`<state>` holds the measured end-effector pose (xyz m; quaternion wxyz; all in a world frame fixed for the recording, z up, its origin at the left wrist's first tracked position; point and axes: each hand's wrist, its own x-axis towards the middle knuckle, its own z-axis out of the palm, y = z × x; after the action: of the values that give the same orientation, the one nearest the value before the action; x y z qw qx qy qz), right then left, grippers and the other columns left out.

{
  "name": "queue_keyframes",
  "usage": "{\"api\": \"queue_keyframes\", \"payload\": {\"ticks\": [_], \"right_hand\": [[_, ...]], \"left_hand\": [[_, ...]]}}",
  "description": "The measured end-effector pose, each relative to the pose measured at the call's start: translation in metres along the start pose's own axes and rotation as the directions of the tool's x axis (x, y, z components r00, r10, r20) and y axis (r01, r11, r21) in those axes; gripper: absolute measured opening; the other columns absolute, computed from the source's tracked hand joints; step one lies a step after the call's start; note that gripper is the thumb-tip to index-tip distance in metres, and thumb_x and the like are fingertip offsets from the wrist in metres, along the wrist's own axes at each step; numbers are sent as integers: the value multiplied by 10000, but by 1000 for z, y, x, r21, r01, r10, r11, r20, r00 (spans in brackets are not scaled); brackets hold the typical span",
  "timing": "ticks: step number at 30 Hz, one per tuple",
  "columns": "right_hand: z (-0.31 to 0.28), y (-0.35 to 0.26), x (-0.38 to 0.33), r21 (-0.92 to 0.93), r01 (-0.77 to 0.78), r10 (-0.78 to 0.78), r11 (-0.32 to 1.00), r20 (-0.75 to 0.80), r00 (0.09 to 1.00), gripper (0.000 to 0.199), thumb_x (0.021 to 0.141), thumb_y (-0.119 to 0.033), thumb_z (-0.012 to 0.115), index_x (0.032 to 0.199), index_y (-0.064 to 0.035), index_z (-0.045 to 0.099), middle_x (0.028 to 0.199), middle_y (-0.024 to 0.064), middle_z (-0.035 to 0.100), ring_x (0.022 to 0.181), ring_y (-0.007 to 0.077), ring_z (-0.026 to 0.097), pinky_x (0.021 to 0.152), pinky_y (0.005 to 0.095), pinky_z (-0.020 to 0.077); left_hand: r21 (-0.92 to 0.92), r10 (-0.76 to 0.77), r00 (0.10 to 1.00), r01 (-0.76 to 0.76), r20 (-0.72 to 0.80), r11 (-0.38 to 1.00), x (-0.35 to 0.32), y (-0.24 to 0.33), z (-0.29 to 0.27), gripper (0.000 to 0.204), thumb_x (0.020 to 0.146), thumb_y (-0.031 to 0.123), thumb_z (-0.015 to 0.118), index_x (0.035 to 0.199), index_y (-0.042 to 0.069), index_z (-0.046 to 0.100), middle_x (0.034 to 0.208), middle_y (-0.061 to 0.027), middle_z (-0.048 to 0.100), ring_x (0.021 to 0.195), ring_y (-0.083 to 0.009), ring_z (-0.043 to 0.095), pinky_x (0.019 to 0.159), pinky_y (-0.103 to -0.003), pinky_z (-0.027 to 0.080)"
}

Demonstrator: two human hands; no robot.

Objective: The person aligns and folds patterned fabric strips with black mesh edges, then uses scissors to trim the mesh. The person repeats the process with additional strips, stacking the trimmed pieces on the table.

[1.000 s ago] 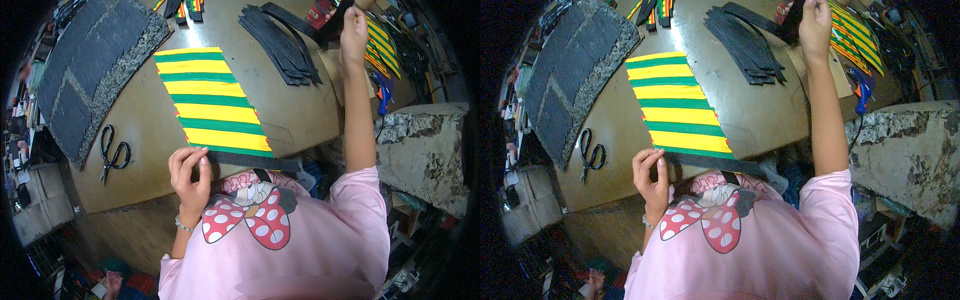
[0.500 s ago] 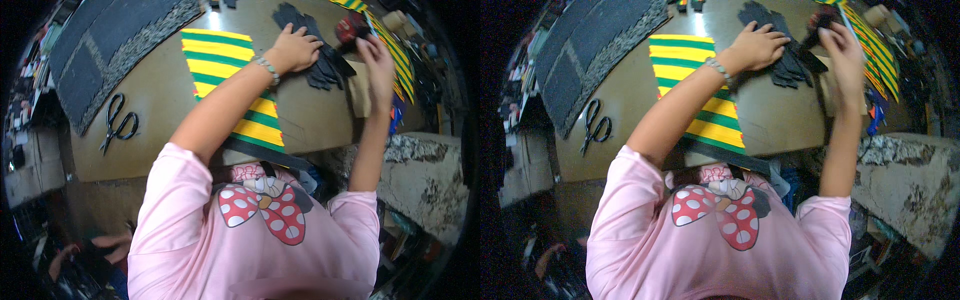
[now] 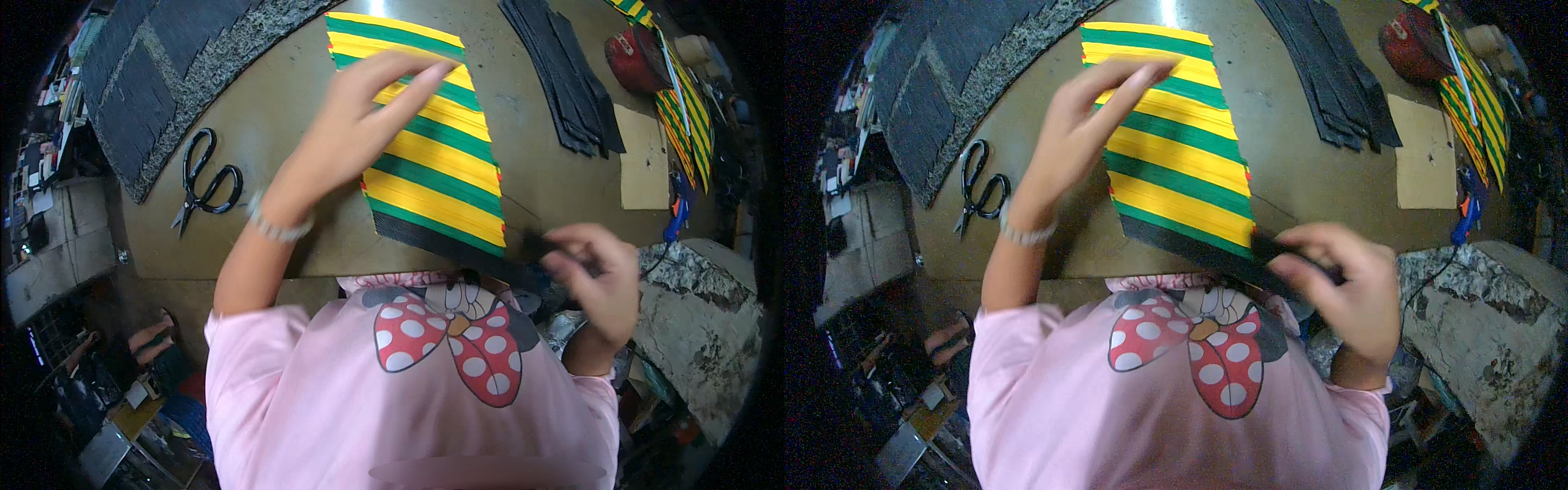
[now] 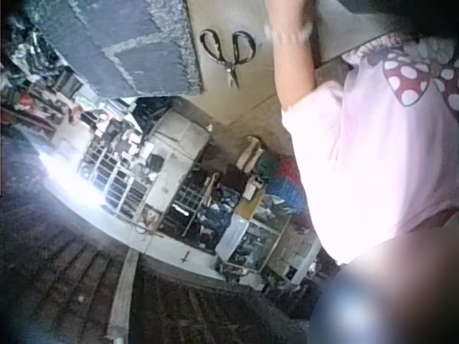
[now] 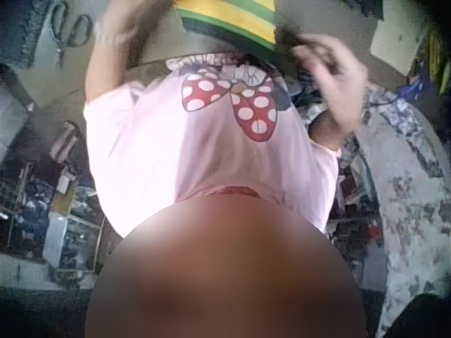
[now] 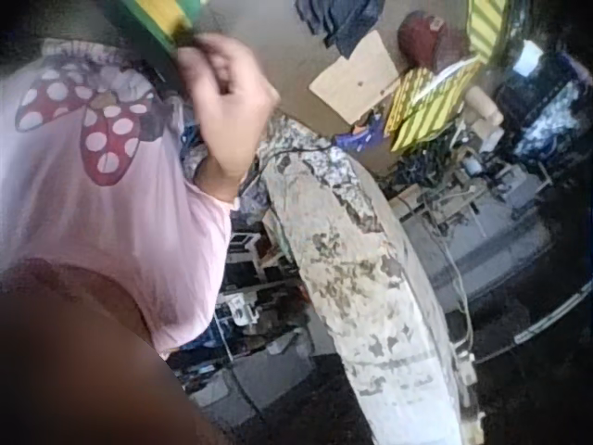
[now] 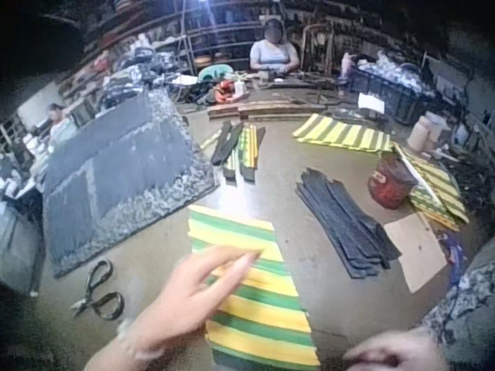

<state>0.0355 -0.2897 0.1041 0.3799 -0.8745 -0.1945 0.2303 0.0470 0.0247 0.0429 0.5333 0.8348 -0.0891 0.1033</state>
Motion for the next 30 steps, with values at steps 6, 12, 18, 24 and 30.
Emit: {"api": "queue_keyframes", "payload": {"ticks": [6,12,18,24,30], "right_hand": [[57,-46,77,228,70,-157,971,390,907,161,876,-120,714,901,27,653,703,16,658,627,56,611,562,205,466],[125,-34,127,363,-99,-42,927,362,931,225,909,-191,679,875,30,658,665,47,644,588,75,580,532,246,452],[133,-43,124,265,-150,75,952,275,959,233,911,-185,669,854,41,662,642,79,653,565,88,593,525,261,462],[135,-49,126,255,-207,132,944,285,950,232,915,-181,666,842,40,655,628,70,648,555,81,584,511,258,450],[133,-48,126,233,-201,129,951,290,948,236,915,-187,669,848,39,658,609,62,638,545,69,561,496,255,423]], "left_hand": [[491,-33,998,56,-54,870,-77,-23,-38,267,860,179,655,1120,137,698,1269,-69,602,1279,-321,462,1066,-452,321],[532,-44,997,-1,71,847,-85,-36,-39,290,842,211,677,1131,200,696,1330,-25,559,1332,-298,393,1086,-489,237],[524,-46,997,7,61,852,-88,-40,-38,281,841,213,679,1121,205,692,1320,-27,556,1325,-305,397,1075,-502,241],[525,-34,999,18,20,851,-88,-38,-34,272,836,189,687,1108,185,685,1313,-34,554,1314,-316,403,1072,-491,246],[545,-63,998,37,30,837,-87,-37,-34,282,855,169,677,1135,202,691,1336,-35,557,1340,-321,400,1096,-469,244]]}}
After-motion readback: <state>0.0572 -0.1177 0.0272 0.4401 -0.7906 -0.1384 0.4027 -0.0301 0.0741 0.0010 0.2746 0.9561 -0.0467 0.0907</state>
